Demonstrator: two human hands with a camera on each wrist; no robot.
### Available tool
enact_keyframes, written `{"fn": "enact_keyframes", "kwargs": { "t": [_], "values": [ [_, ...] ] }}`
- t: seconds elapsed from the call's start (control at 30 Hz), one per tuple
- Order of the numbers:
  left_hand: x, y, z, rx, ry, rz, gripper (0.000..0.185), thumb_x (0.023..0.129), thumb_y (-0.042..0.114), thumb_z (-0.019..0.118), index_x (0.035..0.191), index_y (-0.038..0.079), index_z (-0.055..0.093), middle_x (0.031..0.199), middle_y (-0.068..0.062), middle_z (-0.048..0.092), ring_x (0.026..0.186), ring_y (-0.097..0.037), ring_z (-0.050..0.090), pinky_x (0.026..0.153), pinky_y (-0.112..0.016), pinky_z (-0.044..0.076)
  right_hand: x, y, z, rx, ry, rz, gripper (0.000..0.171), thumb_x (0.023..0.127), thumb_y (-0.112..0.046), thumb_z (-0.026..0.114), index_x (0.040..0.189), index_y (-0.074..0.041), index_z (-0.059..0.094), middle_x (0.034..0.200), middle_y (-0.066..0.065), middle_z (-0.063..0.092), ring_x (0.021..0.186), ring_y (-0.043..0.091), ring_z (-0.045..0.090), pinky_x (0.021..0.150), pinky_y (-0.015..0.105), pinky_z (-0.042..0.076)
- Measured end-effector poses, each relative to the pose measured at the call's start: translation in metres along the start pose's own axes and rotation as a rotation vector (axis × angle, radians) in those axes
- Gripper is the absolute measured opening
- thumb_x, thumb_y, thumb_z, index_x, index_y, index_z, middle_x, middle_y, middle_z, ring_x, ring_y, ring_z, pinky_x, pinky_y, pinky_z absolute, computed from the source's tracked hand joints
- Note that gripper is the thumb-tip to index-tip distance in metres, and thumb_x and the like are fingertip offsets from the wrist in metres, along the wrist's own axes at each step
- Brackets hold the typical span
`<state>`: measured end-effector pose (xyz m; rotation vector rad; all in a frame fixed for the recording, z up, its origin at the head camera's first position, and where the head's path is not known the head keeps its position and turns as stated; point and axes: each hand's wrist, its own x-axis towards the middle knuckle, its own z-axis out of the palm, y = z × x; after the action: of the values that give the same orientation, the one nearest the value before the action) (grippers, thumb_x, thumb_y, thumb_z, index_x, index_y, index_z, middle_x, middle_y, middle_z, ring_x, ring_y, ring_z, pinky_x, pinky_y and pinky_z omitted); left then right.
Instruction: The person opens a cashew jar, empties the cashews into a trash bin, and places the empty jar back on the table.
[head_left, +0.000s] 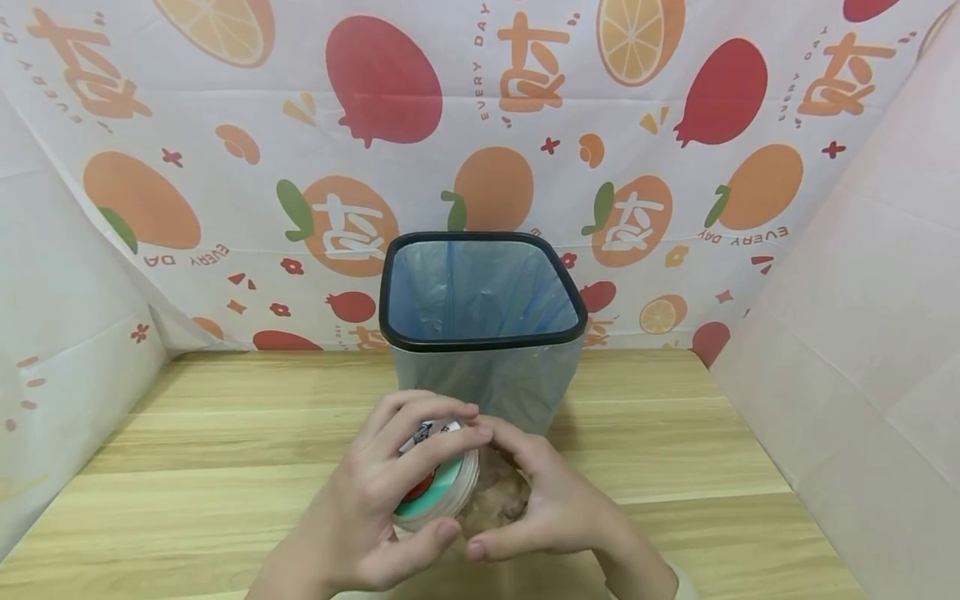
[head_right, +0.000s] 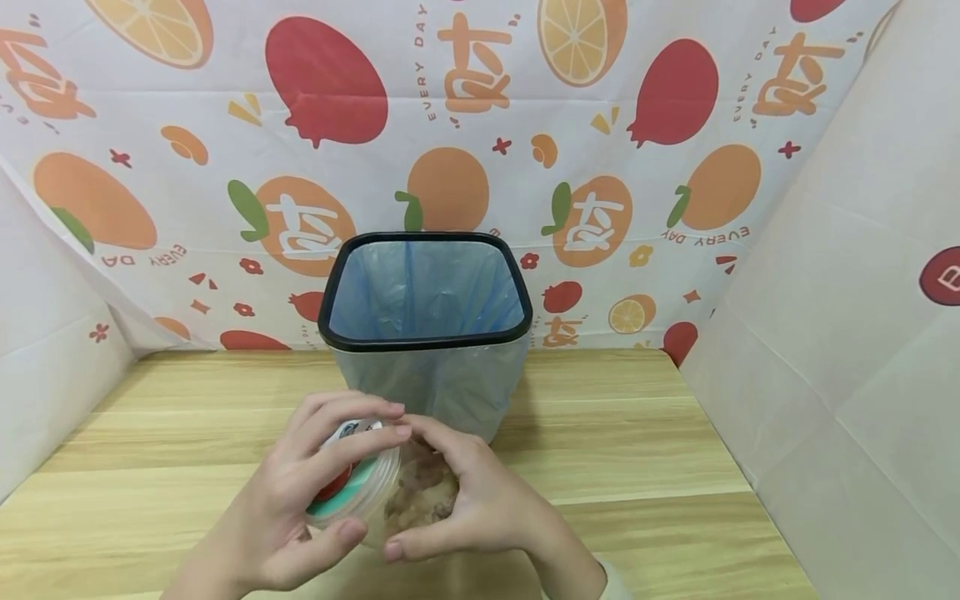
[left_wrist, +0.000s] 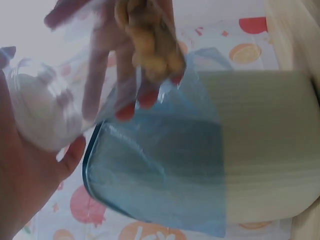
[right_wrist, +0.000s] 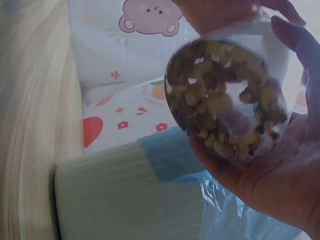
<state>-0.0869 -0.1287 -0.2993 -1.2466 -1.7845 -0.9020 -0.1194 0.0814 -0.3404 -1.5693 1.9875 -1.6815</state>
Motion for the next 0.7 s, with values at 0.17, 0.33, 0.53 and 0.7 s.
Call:
{"fn": "enact_keyframes", "kwargs": {
  "t": [0.17,0.33,0.53,0.7],
  "values": [
    [-0.0009,-0.0003,-0.0042,-0.078,-0.05,0.041,0.042,0.097,0.036,0.055,0.129,0.01,0.064,0.124,-0.014,0.061,0.11,-0.027,0.053,0.084,-0.036,0.049,-0.0029,0.0042,-0.0047,0.065,-0.06,-0.006,0.087,0.086,-0.046,0.076,0.152,-0.007,0.035,0.14,0.01,0.055,0.122,0.024,0.058,0.104,0.04,0.048],
    [-0.0009,0.0001,-0.0042,-0.097,-0.053,0.053,0.043,0.096,0.038,0.056,0.128,0.01,0.064,0.122,-0.014,0.061,0.108,-0.026,0.053,0.082,-0.034,0.049,-0.0034,0.004,-0.0062,0.088,-0.093,-0.033,0.089,0.087,-0.047,0.073,0.153,-0.003,0.033,0.143,0.013,0.054,0.125,0.026,0.057,0.107,0.042,0.046],
    [-0.0009,-0.0013,-0.0025,-0.065,-0.023,0.058,0.042,0.097,0.038,0.055,0.126,0.009,0.066,0.121,-0.014,0.062,0.108,-0.028,0.053,0.084,-0.036,0.049,-0.0013,0.0018,-0.0049,0.059,-0.065,-0.041,0.081,0.087,-0.045,0.075,0.148,-0.006,0.04,0.135,0.01,0.059,0.118,0.023,0.06,0.102,0.039,0.05],
    [-0.0022,-0.0041,-0.0013,-0.023,0.005,0.047,0.041,0.097,0.036,0.054,0.124,0.008,0.067,0.118,-0.014,0.063,0.107,-0.028,0.054,0.087,-0.033,0.048,-0.0005,-0.0004,-0.0005,0.015,-0.004,-0.014,0.081,0.083,-0.04,0.08,0.147,-0.009,0.042,0.132,0.007,0.06,0.113,0.022,0.062,0.096,0.038,0.053]
  ]
}}
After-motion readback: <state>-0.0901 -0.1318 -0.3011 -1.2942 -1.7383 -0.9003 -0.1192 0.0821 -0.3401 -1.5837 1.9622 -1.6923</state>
